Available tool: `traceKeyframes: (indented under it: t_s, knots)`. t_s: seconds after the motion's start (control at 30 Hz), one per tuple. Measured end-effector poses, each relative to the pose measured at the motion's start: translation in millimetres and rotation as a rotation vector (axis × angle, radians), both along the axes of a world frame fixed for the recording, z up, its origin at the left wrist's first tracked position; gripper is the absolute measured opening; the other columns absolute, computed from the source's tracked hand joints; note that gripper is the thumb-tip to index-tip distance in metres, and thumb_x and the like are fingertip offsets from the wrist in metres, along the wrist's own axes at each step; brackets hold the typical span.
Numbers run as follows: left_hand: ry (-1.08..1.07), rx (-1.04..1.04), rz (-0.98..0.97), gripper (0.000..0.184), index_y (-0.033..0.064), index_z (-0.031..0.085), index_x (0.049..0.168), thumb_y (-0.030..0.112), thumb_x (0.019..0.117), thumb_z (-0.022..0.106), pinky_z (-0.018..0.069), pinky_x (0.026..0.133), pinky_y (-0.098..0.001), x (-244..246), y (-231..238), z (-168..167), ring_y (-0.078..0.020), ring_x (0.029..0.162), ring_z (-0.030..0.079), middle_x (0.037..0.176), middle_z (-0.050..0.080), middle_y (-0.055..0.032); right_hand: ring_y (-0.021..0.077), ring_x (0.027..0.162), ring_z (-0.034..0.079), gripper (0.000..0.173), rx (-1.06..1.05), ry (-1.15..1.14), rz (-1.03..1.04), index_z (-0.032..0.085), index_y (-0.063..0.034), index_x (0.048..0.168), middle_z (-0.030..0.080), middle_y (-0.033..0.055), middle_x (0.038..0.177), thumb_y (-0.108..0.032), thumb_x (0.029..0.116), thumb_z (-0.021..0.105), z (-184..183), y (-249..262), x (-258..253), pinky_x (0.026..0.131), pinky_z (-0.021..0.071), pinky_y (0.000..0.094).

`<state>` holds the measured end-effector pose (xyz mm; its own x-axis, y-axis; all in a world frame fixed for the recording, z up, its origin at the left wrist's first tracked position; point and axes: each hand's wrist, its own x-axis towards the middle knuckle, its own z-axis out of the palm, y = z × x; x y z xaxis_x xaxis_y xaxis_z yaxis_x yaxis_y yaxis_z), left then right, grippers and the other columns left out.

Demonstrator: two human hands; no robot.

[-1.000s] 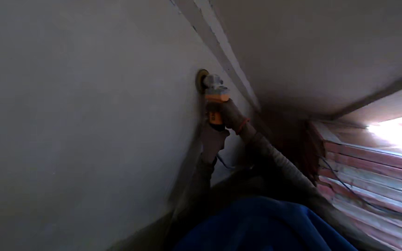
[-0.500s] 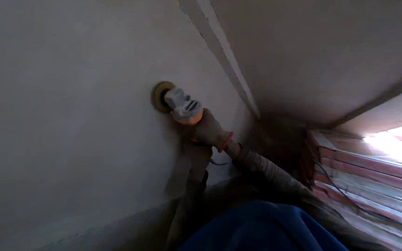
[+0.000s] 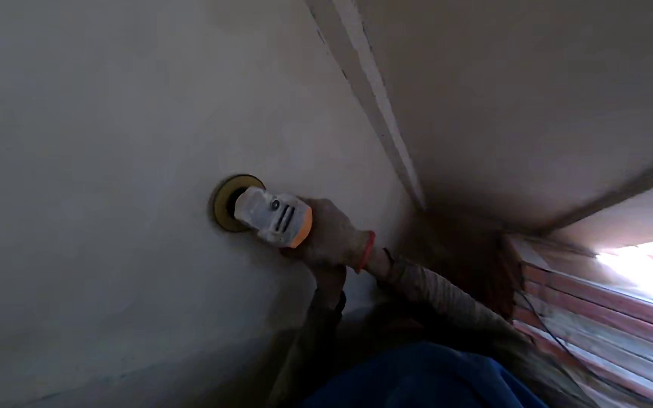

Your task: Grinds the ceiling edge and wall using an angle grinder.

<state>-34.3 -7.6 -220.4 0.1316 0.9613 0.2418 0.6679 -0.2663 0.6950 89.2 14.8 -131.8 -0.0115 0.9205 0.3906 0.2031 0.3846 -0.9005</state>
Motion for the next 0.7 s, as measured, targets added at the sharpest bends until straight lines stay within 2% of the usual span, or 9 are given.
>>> traceKeyframes:
  t_s: [0.07,0.17,0.3,0.37,0.4,0.47,0.57,0.63,0.7]
  knots:
    - [0.142,-0.032,0.011,0.055,-0.0229,0.051,0.13,0.003,0.0871,0.072,0.0419,0.108,-0.0528,5,3,23,-0.0462,0.124,0.055,0.128,0.056,-0.0412,0.0209,0.101,0.068,0.056,-0.142,0.011,-0.016,0.066,-0.0049,0.121,0.071,0.0107,0.108,-0.037,0.0786,0.084,8,2,4,0.089,0.056,0.0444]
    - [-0.085,-0.184,0.03,0.052,-0.0081,0.056,0.122,0.006,0.0789,0.082,0.0585,0.075,-0.0322,25,22,61,-0.0157,0.085,0.066,0.097,0.066,-0.0145,0.0162,0.08,0.069,0.042,-0.299,0.257,-0.121,0.066,-0.0093,0.111,0.07,0.0055,0.09,-0.031,0.0803,0.086,3,21,18,0.071,0.0602,0.0399]
    - [-0.218,-0.215,-0.002,0.047,-0.0054,0.058,0.117,0.001,0.0772,0.082,0.0607,0.069,-0.0321,28,24,77,-0.0155,0.078,0.068,0.09,0.067,-0.0126,0.0153,0.076,0.07,0.041,-0.225,0.299,-0.201,0.065,-0.0099,0.109,0.07,0.0046,0.087,-0.025,0.0773,0.087,10,24,15,0.066,0.0607,0.0384]
    - [-0.057,-0.096,-0.006,0.038,-0.0128,0.059,0.118,0.004,0.0867,0.073,0.0548,0.085,-0.033,13,9,55,-0.0205,0.094,0.065,0.102,0.066,-0.021,0.0132,0.084,0.069,0.043,-0.095,0.125,-0.116,0.068,-0.0103,0.108,0.071,0.0032,0.091,-0.032,0.076,0.087,22,12,4,0.075,0.0597,0.0383]
    - [0.091,-0.077,-0.015,0.041,-0.0181,0.059,0.123,0.005,0.0912,0.069,0.049,0.1,-0.0423,4,1,47,-0.0327,0.111,0.063,0.117,0.064,-0.0318,0.0138,0.09,0.069,0.048,-0.055,0.048,-0.069,0.069,-0.0109,0.11,0.071,0.0034,0.095,-0.039,0.0756,0.086,24,7,-2,0.079,0.0591,0.0403]
    - [0.072,-0.117,0.004,0.044,-0.0196,0.053,0.128,0.004,0.0928,0.067,0.0458,0.104,-0.0417,-4,-5,47,-0.0327,0.117,0.058,0.123,0.06,-0.0332,0.0146,0.094,0.069,0.049,-0.047,0.013,-0.03,0.07,-0.012,0.111,0.072,0.0033,0.098,-0.043,0.0758,0.085,26,3,-8,0.082,0.0584,0.0424]
    - [-0.143,-0.151,0.034,0.05,-0.0096,0.057,0.121,0.006,0.0795,0.08,0.0582,0.073,-0.0313,16,13,73,-0.0145,0.079,0.066,0.093,0.066,-0.0146,0.0131,0.081,0.069,0.037,-0.178,0.188,-0.075,0.068,-0.0096,0.108,0.071,0.0036,0.09,-0.027,0.0801,0.085,18,13,7,0.073,0.0597,0.0372]
    - [-0.113,-0.343,-0.06,0.055,-0.0016,0.056,0.124,0.013,0.0803,0.086,0.0598,0.059,-0.0324,31,34,89,-0.0154,0.065,0.067,0.086,0.067,-0.0111,0.0151,0.075,0.068,0.038,-0.285,0.345,-0.162,0.064,-0.0081,0.115,0.07,0.0059,0.089,-0.024,0.085,0.082,3,22,24,0.066,0.0596,0.0355]
    - [-0.005,-0.441,-0.124,0.054,0.0021,0.057,0.123,0.015,0.0795,0.087,0.06,0.057,-0.0349,47,50,91,-0.0185,0.063,0.068,0.085,0.069,-0.0109,0.0173,0.071,0.065,0.044,-0.401,0.488,-0.227,0.063,-0.0114,0.12,0.068,0.0066,0.09,-0.035,0.0868,0.079,-18,27,40,0.059,0.0559,0.0363]
